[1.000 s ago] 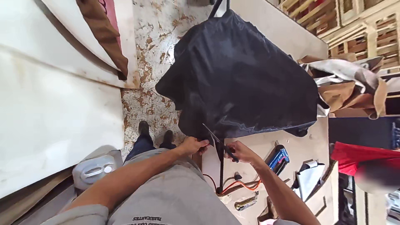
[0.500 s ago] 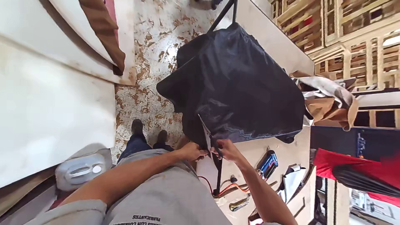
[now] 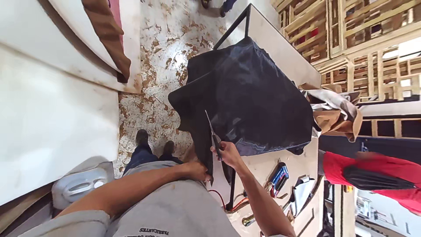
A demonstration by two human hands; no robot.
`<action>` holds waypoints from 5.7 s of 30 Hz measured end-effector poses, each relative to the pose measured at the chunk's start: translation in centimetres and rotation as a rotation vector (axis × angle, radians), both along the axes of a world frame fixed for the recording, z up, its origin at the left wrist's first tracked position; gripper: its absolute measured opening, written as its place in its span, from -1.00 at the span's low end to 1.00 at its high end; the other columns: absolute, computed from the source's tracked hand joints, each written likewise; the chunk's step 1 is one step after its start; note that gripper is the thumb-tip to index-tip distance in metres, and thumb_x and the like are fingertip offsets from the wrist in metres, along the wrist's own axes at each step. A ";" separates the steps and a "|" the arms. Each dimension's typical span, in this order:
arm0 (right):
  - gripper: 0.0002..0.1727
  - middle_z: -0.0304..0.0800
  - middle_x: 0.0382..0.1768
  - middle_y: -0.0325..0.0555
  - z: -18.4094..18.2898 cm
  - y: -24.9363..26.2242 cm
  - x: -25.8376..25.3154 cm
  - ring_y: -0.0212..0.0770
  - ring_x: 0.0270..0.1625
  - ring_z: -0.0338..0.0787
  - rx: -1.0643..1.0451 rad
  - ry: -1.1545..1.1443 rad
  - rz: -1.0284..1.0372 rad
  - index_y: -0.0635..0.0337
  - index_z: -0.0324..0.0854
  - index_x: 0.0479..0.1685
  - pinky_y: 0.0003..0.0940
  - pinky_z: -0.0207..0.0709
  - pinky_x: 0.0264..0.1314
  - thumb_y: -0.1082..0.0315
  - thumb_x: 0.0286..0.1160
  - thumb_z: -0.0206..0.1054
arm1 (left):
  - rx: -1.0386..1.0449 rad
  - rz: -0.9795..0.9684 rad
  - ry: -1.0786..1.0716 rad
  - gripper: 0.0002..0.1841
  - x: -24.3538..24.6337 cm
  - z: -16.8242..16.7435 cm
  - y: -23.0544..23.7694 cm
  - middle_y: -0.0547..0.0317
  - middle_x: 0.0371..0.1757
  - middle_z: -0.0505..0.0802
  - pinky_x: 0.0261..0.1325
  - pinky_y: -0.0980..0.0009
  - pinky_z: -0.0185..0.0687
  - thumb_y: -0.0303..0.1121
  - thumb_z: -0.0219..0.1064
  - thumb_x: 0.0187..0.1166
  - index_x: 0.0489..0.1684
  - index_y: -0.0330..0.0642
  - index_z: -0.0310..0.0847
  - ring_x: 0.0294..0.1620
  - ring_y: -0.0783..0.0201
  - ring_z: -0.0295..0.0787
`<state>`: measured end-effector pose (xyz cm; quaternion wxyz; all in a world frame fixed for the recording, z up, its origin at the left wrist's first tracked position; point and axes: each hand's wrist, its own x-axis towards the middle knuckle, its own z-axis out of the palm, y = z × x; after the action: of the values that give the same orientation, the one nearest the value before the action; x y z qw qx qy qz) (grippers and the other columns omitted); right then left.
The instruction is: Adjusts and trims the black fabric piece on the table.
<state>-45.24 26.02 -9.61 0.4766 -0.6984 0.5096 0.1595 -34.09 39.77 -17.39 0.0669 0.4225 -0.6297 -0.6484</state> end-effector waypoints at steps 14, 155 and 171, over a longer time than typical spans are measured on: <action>-0.52 0.78 -0.59 -0.19 0.1 0.2 10.0 -0.29 -0.58 0.79 -0.074 -0.008 -0.206 0.19 0.75 -0.31 -0.30 0.76 -0.43 -0.13 0.45 0.50 | 0.039 -0.412 -0.083 -0.37 4.1 -4.7 -0.6 -0.40 0.32 0.76 0.43 -0.50 0.33 0.12 0.05 0.78 0.35 -0.31 0.66 0.46 -0.37 0.62; -0.62 0.69 -0.69 -0.21 0.2 -40.0 41.6 -0.44 -0.73 0.62 -0.003 -0.831 -2.084 0.29 0.66 -0.30 -0.60 0.43 -0.75 0.15 0.79 0.20 | -1.031 -0.464 -0.216 -0.59 31.7 0.8 -70.8 -0.17 0.03 0.91 0.17 -0.17 0.63 -0.21 0.40 0.36 0.08 -0.31 0.76 0.11 -0.19 0.86; -0.57 0.67 -0.68 -0.22 0.0 -45.4 39.8 -0.45 -0.74 0.56 -0.010 -0.758 -2.127 0.27 0.66 -0.23 -0.60 0.30 -0.78 0.07 0.84 0.14 | -1.218 -0.537 0.096 -0.77 34.2 -0.5 -72.9 -0.09 -0.38 0.87 -0.15 -0.01 0.73 -0.36 0.23 0.57 -0.38 -0.31 0.74 -0.25 -0.09 0.89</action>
<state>-5.41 -19.35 -9.62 0.4915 0.0849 0.6686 -0.5515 0.15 -33.17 -17.91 0.1577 0.1084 -0.9631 -0.1892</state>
